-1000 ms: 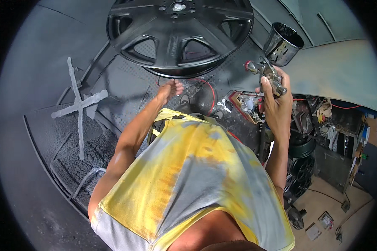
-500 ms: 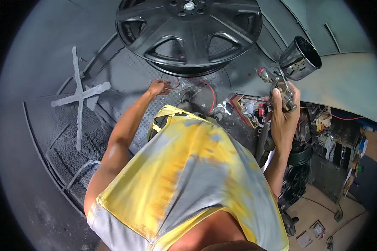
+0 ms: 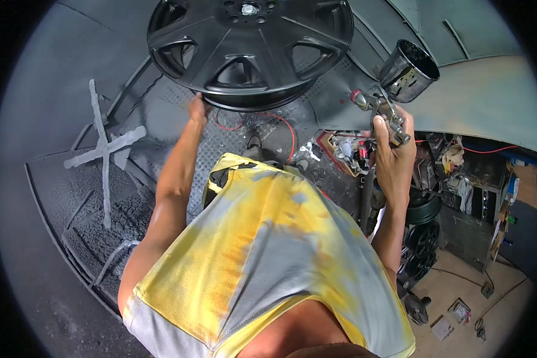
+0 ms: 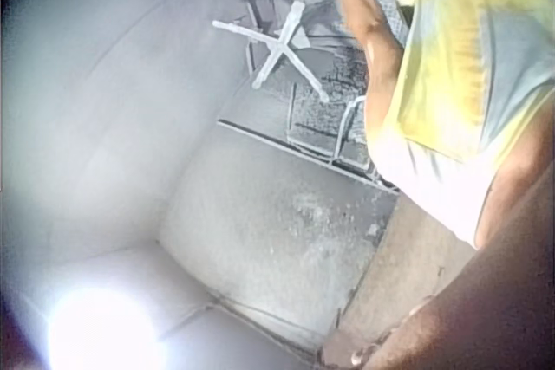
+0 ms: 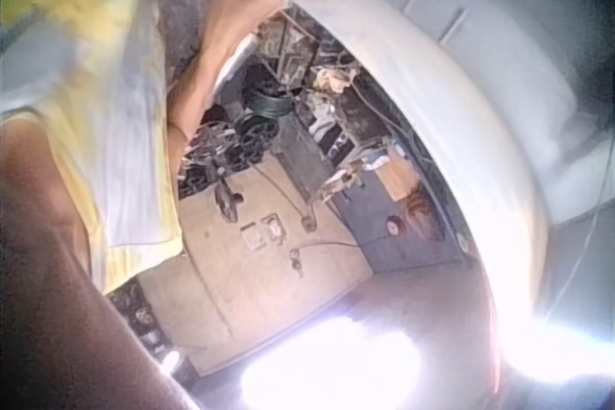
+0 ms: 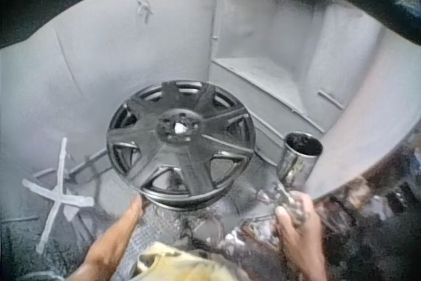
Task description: The person prepares a paint sprayer and applies a coat of black paint to a car rim held on a stand.
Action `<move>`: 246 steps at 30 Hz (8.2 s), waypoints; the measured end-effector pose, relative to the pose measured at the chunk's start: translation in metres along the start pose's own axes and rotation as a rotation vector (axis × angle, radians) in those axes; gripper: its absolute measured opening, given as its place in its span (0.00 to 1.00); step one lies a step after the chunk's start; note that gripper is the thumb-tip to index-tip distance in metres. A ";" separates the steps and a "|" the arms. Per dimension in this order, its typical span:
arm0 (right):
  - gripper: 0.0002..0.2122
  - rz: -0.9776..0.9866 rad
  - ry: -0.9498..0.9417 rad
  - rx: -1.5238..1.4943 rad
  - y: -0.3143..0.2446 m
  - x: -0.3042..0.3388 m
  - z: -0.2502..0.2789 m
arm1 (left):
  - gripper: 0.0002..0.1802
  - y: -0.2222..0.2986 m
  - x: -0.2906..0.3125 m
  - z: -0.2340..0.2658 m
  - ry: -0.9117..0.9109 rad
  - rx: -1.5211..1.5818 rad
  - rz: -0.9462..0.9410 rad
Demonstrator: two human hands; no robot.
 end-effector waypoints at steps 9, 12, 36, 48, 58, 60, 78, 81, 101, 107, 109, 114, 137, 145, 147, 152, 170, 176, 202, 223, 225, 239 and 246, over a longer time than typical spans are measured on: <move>0.15 -0.060 -0.018 -0.003 0.007 0.008 -0.005 | 0.21 -0.085 0.118 -0.091 -0.282 -0.072 0.411; 0.15 -0.068 -0.042 0.020 0.000 0.008 -0.006 | 0.19 -0.085 0.080 -0.053 -0.290 -0.114 0.413; 0.14 -0.035 -0.078 0.029 0.000 0.008 -0.008 | 0.17 -0.052 0.030 -0.019 -0.256 0.041 0.233; 0.14 -0.039 -0.084 -0.011 -0.003 0.012 -0.007 | 0.20 -0.005 0.015 -0.021 0.059 0.227 0.104; 0.15 -0.020 -0.120 0.024 0.002 0.012 -0.013 | 0.20 -0.035 0.031 -0.031 0.063 0.303 0.080; 0.15 -0.034 -0.132 0.043 0.001 0.012 -0.015 | 0.21 -0.039 0.032 -0.037 0.052 0.334 0.101; 0.15 -0.080 -0.167 -0.113 -0.012 0.013 -0.006 | 0.36 -0.092 0.112 -0.140 -0.020 0.544 0.267; 0.14 -0.019 -0.096 -0.034 -0.014 -0.013 0.009 | 0.42 -0.093 0.113 -0.144 -0.043 0.590 0.290; 0.17 0.140 0.269 0.140 -0.054 -0.185 0.040 | 0.42 -0.154 0.150 -0.172 -0.510 0.030 0.613; 0.19 0.100 0.275 0.215 -0.064 -0.224 0.020 | 0.31 -0.142 0.161 -0.186 -0.852 -0.526 0.662; 0.20 0.112 0.294 0.235 -0.072 -0.239 0.012 | 0.33 -0.144 0.145 -0.157 -0.980 -0.798 0.731; 0.19 0.125 0.291 0.237 -0.104 -0.270 -0.019 | 0.31 -0.136 0.048 -0.031 -0.887 -1.049 0.726; 0.18 0.049 0.355 0.381 -0.115 -0.304 -0.031 | 0.30 0.126 -0.200 0.022 0.026 0.213 0.049; 0.19 0.137 0.273 0.322 -0.140 -0.325 -0.054 | 0.29 0.104 -0.171 0.003 0.052 0.265 -0.015; 0.18 0.259 0.210 0.205 -0.170 -0.321 -0.081 | 0.29 0.097 -0.156 0.015 0.062 0.272 -0.049; 0.14 0.449 -0.103 -0.067 -0.246 -0.257 -0.147 | 0.29 0.065 -0.104 0.001 0.046 0.225 -0.123; 0.16 0.821 -0.462 0.068 -0.316 -0.112 -0.266 | 0.16 -0.061 0.046 -0.001 -0.401 -0.144 0.447; 0.12 0.662 -0.296 0.178 -0.331 -0.158 -0.243 | 0.22 0.065 -0.037 0.010 -0.040 0.255 0.088; 0.13 0.256 -0.107 0.147 -0.153 -0.125 -0.018 | 0.17 0.091 -0.067 0.028 0.018 -0.130 0.016; 0.15 0.349 0.071 0.305 -0.161 -0.128 0.008 | 0.12 -0.130 0.082 -0.058 -0.460 -0.323 0.379; 0.14 0.360 0.022 0.287 -0.154 -0.113 0.011 | 0.16 -0.096 0.031 -0.002 -0.306 -0.172 0.361; 0.15 0.521 -0.387 -0.035 -0.237 -0.054 -0.088 | 0.12 -0.082 0.090 -0.076 -0.204 0.046 0.073; 0.12 0.580 -0.150 0.046 -0.282 -0.111 -0.093 | 0.16 -0.104 0.113 -0.082 -0.376 -0.145 0.331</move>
Point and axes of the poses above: each hand's wrist, its own x-axis away from the middle knuckle, its own z-axis out of the back of the hand, y = z × x, the point moved 10 cm from there along -x, towards the middle knuckle, and after that the axes turned 11 degrees about x, right-handed, at the moved point
